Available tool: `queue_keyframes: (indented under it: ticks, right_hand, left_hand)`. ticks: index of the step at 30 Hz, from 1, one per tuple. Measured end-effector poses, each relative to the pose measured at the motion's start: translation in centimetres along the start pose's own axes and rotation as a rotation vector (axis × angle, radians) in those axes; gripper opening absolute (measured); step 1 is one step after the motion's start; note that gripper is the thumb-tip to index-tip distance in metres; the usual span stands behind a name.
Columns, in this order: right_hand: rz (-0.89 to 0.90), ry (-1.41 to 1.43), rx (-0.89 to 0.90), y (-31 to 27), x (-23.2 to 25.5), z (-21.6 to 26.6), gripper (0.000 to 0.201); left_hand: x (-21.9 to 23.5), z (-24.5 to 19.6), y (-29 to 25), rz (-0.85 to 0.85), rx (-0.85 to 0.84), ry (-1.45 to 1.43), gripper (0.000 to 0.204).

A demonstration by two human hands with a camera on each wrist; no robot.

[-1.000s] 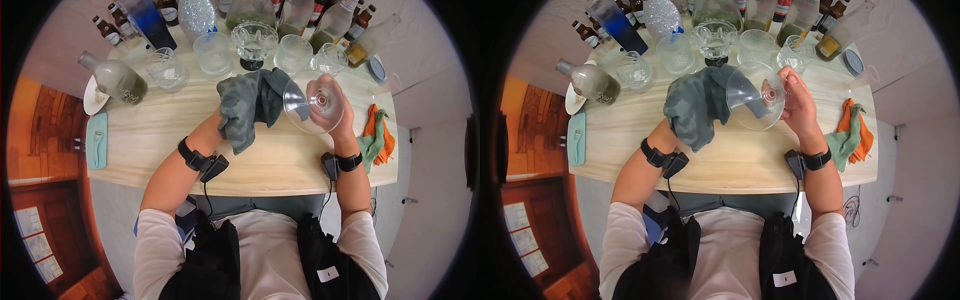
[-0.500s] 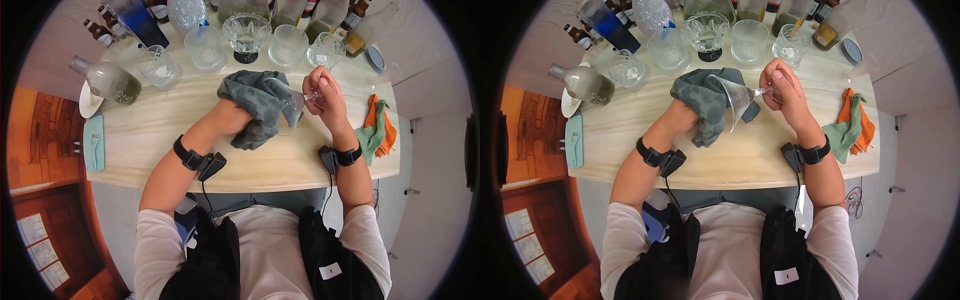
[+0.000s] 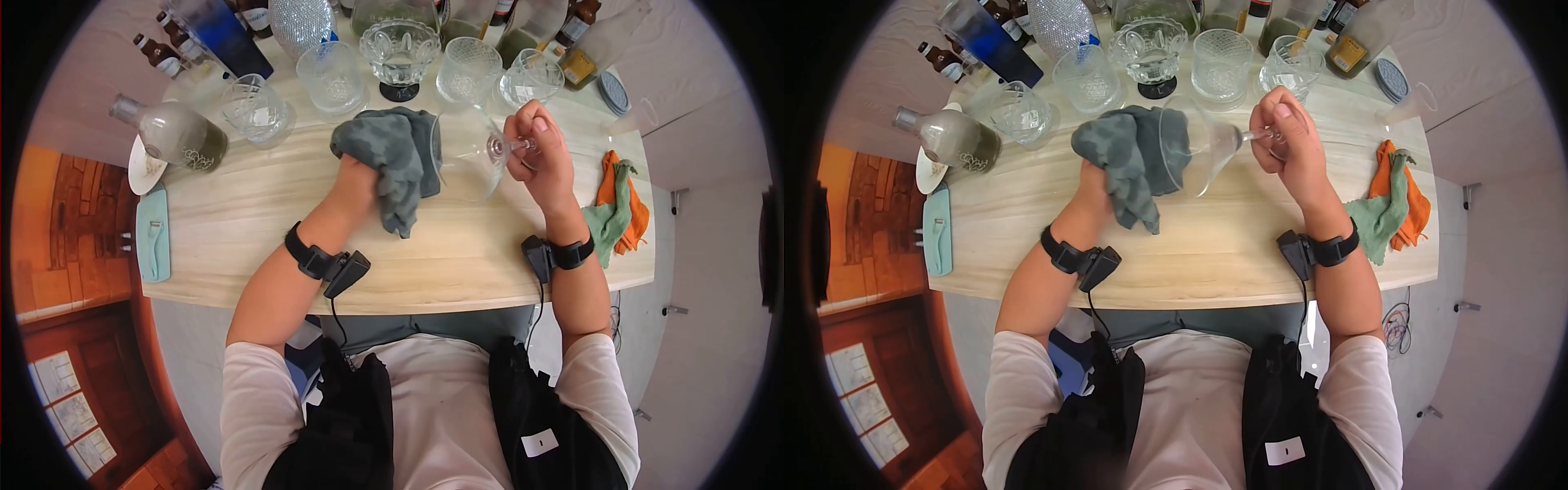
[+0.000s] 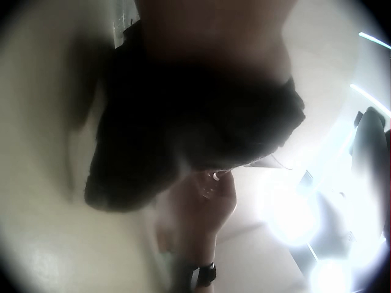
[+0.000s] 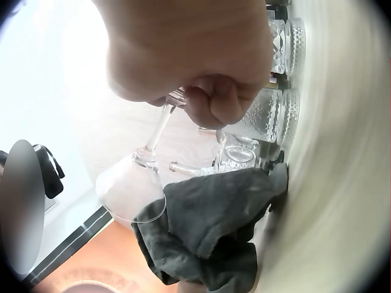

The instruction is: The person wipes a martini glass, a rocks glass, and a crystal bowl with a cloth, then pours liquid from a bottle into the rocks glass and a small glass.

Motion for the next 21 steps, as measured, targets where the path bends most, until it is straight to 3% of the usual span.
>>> queue_keyframes:
  ticks: [4,8,11,13,14,16,18,21]
  right_hand:
    - [-0.041,-0.007,0.046,0.0,0.4,0.5,0.028]
    - [0.002,0.012,0.073,0.0,0.1,0.5,0.029]
    - [0.0,0.018,0.088,0.0,0.2,0.5,0.03]
    - [-0.004,0.012,0.088,0.0,0.2,0.5,0.031]
    - [-0.007,0.005,0.089,0.0,0.1,0.6,0.031]
    - [0.002,0.001,0.091,0.0,-0.1,0.7,0.031]
    - [0.011,-0.004,0.094,-0.1,-0.2,0.8,0.031]
    - [0.033,-0.025,0.083,-0.1,-0.3,0.8,0.035]
  left_hand:
    - [-0.7,-1.2,-0.1,-0.125,-0.032,0.102,0.022]
    - [-0.7,-0.9,-0.2,-0.076,-0.058,0.166,0.021]
    - [1.5,0.9,0.0,-0.009,0.03,0.095,0.025]
    - [0.5,3.1,0.6,0.359,0.121,-0.32,0.033]
    - [0.4,3.4,0.5,0.359,0.122,-0.32,0.033]
    - [2.1,2.5,0.5,0.069,0.04,0.21,0.04]
    - [-0.8,0.5,0.8,0.037,0.05,0.22,0.044]
    - [-1.3,-0.4,0.9,0.021,0.038,0.324,0.048]
Point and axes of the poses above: each hand's wrist, its own y-axis towards the middle knuckle, its own x-axis out of the back of the hand, z = x × y, the point moved 9 cm from there along y, towards the middle knuckle, and after that the axes turned 11 degrees about z, right-handed, at the moved point
